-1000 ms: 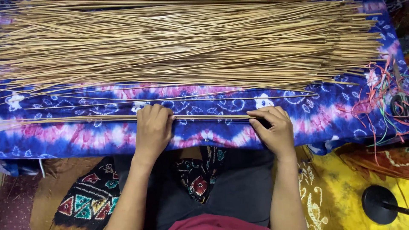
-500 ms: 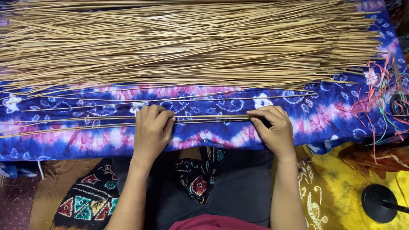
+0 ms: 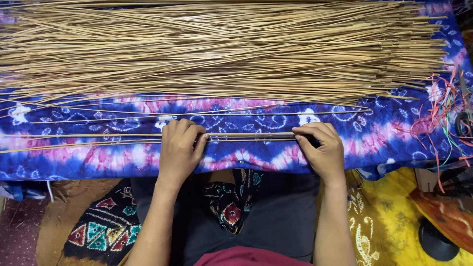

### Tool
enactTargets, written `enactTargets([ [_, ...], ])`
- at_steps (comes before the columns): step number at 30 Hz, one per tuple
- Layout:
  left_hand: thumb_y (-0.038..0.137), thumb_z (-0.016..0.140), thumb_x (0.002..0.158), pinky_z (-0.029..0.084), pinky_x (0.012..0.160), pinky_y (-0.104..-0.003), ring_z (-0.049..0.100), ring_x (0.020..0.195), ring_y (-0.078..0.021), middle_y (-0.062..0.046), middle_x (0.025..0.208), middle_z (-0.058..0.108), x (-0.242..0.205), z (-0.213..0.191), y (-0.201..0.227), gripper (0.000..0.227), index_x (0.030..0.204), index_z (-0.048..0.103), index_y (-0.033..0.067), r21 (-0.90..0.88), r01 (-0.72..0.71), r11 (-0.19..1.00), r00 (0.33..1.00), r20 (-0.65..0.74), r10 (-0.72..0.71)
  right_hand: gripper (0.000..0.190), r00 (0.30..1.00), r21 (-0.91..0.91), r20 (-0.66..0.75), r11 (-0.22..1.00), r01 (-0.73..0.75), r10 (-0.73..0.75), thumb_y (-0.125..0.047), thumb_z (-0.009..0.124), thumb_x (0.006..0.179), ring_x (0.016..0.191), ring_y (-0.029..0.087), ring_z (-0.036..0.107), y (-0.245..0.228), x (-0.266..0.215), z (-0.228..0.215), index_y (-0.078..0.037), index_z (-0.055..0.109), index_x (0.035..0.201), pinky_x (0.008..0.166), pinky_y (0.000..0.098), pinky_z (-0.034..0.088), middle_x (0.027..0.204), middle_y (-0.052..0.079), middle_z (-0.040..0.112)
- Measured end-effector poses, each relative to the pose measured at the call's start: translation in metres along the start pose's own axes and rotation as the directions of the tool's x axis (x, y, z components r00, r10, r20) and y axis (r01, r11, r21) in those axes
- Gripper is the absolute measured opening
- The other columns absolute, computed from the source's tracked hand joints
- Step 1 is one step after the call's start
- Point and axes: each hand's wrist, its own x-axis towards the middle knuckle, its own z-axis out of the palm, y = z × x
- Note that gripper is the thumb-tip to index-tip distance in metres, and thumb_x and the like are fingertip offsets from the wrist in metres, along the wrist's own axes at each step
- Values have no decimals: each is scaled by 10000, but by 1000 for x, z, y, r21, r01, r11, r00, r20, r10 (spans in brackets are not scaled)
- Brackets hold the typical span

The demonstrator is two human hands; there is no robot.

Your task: Sorting and aligning thin wooden sticks on a cloth surface.

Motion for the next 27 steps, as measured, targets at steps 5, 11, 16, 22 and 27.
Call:
enactTargets([
  [5,248,775,922,421,837,-385,556,881,-237,-1,901,583,4,-1,0,130,954,672,177,-21,-19,1000,999,-34,19,171,1000,-59,10,998,21,-21,-118,781,900,964,241,675,-2,2,-1,-230,827,1020,944,364,504,949,-21,761],
  [11,279,738,948,408,910,-424,546,969,-277,-40,1011,599,3,-6,2,209,1105,680,153,11,53,999,998,-16,-53,156,999,-143,20,989,45,-42,-115,784,872,1022,281,639,-8,1,1,-229,806,976,986,413,488,1003,-1,722],
  [16,276,713,944,389,964,-452,538,1051,-296,-53,1111,602,12,-21,-2,314,1243,670,191,22,114,993,989,91,-115,209,999,-134,28,991,-16,20,-93,715,932,1033,293,625,-15,14,-8,-250,798,1041,981,418,479,1054,19,692],
  [22,240,675,977,384,979,-444,525,1115,-282,-36,1130,585,14,-17,-6,261,1233,668,193,72,121,990,987,101,-128,194,991,-411,99,911,-42,91,-151,696,964,1091,338,603,-13,31,-1,-247,774,1113,989,493,446,1067,47,659],
  [27,252,726,928,398,937,-444,517,1084,-298,-56,1133,566,7,-5,-11,293,1208,675,182,220,63,973,997,-48,-54,135,987,-391,46,912,-123,152,-168,665,1001,1052,295,547,3,24,12,-280,727,1041,965,436,389,996,9,573],
])
